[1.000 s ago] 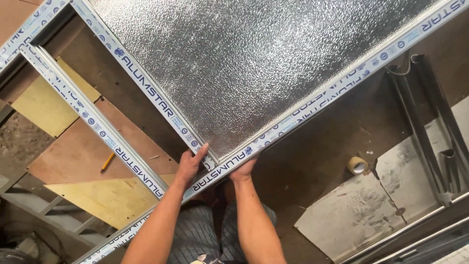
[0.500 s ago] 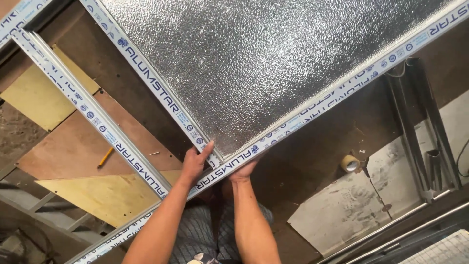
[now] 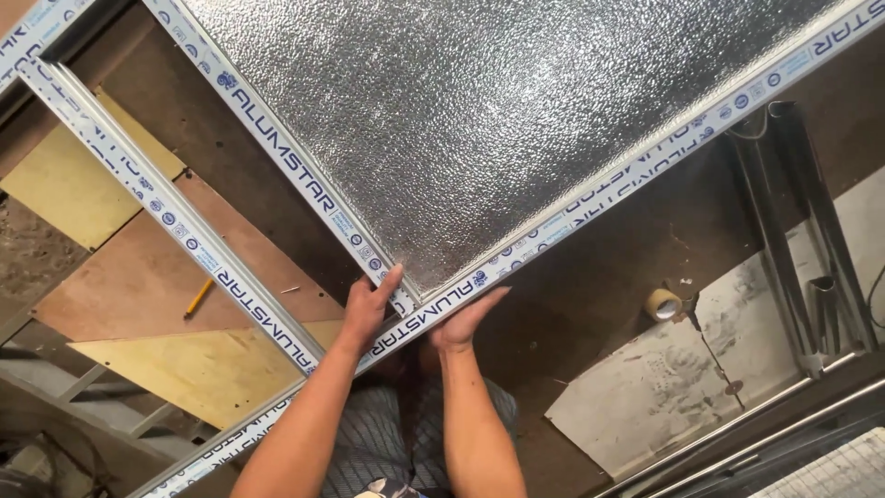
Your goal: Securing a reflective sheet into an aluminum frame by tucking the edges with a screwdriver.
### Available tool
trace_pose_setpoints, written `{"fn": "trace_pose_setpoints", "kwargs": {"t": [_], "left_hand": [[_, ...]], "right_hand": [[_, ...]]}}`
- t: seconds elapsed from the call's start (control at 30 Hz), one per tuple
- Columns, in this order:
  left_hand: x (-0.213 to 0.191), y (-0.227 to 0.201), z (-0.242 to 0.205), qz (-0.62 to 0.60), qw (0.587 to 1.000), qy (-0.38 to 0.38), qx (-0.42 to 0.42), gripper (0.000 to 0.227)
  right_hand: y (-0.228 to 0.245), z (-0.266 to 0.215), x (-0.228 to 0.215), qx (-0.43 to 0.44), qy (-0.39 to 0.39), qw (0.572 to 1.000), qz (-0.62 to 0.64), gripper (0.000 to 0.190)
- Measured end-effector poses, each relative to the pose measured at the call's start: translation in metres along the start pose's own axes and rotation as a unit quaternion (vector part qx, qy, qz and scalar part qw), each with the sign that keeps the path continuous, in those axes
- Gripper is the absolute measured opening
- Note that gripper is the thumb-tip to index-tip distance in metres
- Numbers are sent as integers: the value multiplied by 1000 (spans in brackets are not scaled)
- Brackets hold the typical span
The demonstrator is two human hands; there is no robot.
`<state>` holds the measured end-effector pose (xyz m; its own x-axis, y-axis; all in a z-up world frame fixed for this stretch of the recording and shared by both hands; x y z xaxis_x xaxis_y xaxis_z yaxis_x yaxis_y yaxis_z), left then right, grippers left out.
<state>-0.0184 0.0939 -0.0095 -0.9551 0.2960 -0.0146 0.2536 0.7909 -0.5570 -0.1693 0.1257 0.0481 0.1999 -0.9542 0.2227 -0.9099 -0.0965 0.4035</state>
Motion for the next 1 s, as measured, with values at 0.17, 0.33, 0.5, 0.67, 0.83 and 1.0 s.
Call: {"fn": "trace_pose_setpoints", "kwargs": {"t": [0.17,0.33,0.5,0.67,0.83,1.0], "left_hand": [[-1,7,2,-12,1000,-27,2,50],[4,2,-3,-73,997,-35,-8,42],[10,40,27,-199,979,-28,-18,34],[11,173,93,-368,926,32,-74,29],[5,204,104,-438,896,18,-74,36],[15,168,91,-447,892,-4,-69,32]], "right_hand": [[5,-7,0,-9,-25,995,-93,88],[4,0,-9,-23,-18,994,-105,87],[-7,12,-20,-14,-9,997,-81,95],[-5,12,-16,-31,-15,998,-45,88],[5,1,5,-38,-15,999,-35,89],[4,4,-3,-62,-4,998,-23,82]]}}
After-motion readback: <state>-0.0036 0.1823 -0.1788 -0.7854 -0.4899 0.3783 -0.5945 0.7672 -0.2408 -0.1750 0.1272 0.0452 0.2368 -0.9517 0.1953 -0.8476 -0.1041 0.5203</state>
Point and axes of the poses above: each hand's wrist, its own z-axis towards the middle knuckle, its own x-axis out of the palm, y = z × x, the point moved 9 cm from there along z, towards the middle knuckle, and after that the axes turned 10 degrees about x, right-handed, at the moved point
